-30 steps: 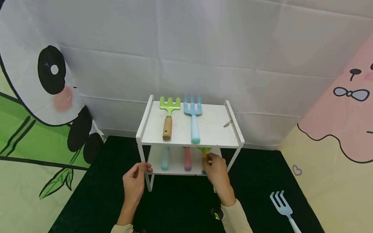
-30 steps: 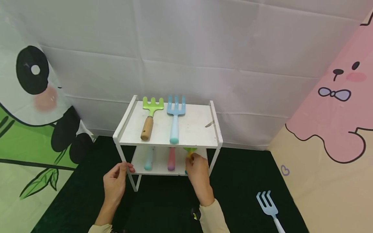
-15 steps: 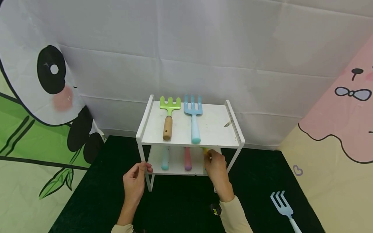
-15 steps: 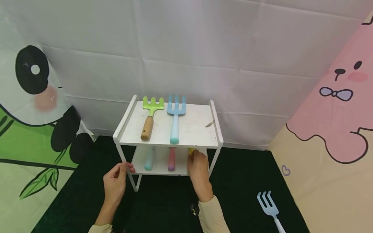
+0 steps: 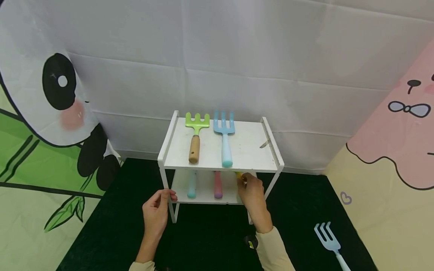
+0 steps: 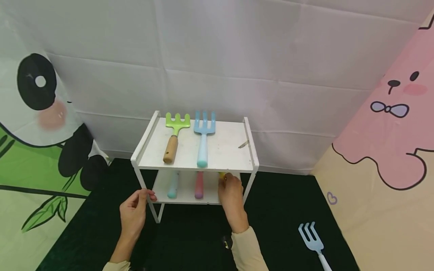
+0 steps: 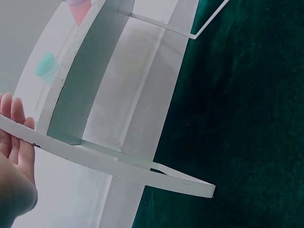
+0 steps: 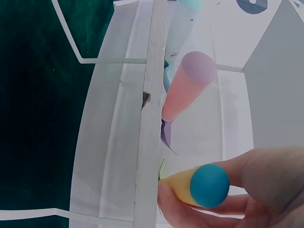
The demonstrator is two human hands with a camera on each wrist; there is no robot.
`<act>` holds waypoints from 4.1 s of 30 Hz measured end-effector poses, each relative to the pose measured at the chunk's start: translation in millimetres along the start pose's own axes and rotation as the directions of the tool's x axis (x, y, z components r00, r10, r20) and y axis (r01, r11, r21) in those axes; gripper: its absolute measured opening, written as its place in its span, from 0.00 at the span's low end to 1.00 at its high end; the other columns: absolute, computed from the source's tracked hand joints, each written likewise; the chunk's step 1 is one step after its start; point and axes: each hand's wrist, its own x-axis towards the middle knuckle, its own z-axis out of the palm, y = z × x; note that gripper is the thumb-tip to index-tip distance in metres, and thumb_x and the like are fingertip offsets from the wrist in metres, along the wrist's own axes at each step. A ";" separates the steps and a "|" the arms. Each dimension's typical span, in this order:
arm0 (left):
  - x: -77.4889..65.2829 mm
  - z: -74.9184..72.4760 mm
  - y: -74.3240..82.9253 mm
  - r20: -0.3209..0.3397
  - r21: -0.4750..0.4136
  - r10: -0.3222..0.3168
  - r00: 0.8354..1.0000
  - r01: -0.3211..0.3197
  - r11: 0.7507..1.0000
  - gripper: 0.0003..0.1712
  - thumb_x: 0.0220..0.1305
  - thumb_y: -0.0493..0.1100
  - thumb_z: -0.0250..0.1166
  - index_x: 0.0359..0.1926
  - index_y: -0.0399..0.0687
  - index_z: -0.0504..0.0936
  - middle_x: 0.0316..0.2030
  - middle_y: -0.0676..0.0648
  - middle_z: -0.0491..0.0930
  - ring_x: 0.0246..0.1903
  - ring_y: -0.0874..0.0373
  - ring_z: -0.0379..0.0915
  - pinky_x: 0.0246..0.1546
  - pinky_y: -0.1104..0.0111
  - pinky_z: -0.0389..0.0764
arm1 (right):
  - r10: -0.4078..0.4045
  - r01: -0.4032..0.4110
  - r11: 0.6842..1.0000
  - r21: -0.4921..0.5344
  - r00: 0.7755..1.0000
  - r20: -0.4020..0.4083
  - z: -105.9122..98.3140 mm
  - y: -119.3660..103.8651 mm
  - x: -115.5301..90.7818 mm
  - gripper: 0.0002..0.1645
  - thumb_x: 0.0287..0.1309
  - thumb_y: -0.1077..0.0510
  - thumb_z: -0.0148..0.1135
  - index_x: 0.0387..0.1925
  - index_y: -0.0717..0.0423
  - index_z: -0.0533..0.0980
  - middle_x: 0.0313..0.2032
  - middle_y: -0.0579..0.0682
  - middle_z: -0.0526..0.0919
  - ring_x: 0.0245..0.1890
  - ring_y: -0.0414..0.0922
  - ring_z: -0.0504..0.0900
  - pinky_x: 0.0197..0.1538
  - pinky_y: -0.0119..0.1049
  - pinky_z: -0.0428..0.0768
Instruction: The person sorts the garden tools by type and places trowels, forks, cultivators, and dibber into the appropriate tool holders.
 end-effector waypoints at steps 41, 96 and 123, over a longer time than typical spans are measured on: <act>1.1 0.5 0.0 -0.005 0.023 0.008 1.000 -0.008 1.000 0.17 0.80 0.36 0.54 0.36 0.28 0.83 0.31 0.41 0.84 0.33 0.65 0.81 0.45 0.79 0.79 | -0.263 0.246 0.951 -0.187 0.962 -0.068 -11.0 -5.8 -48.0 0.24 0.58 0.58 0.76 0.54 0.65 0.80 0.53 0.61 0.82 0.51 0.56 0.82 0.51 0.52 0.84; -0.3 1.4 -0.3 -0.008 0.013 0.001 1.000 -0.001 1.000 0.17 0.79 0.35 0.54 0.35 0.28 0.83 0.30 0.40 0.84 0.33 0.64 0.81 0.44 0.77 0.80 | -0.132 0.100 0.975 -0.200 0.978 -0.159 -51.8 95.2 -98.1 0.24 0.63 0.55 0.73 0.57 0.60 0.77 0.49 0.54 0.84 0.43 0.44 0.84 0.45 0.47 0.85; 0.0 1.7 -1.1 -0.002 0.028 -0.002 1.000 0.002 1.000 0.17 0.80 0.36 0.53 0.36 0.29 0.83 0.32 0.38 0.84 0.33 0.64 0.81 0.45 0.77 0.80 | 0.124 -0.128 0.950 -0.284 0.992 -0.030 -79.7 148.4 -115.5 0.26 0.69 0.52 0.67 0.61 0.63 0.74 0.53 0.61 0.80 0.49 0.54 0.83 0.50 0.53 0.83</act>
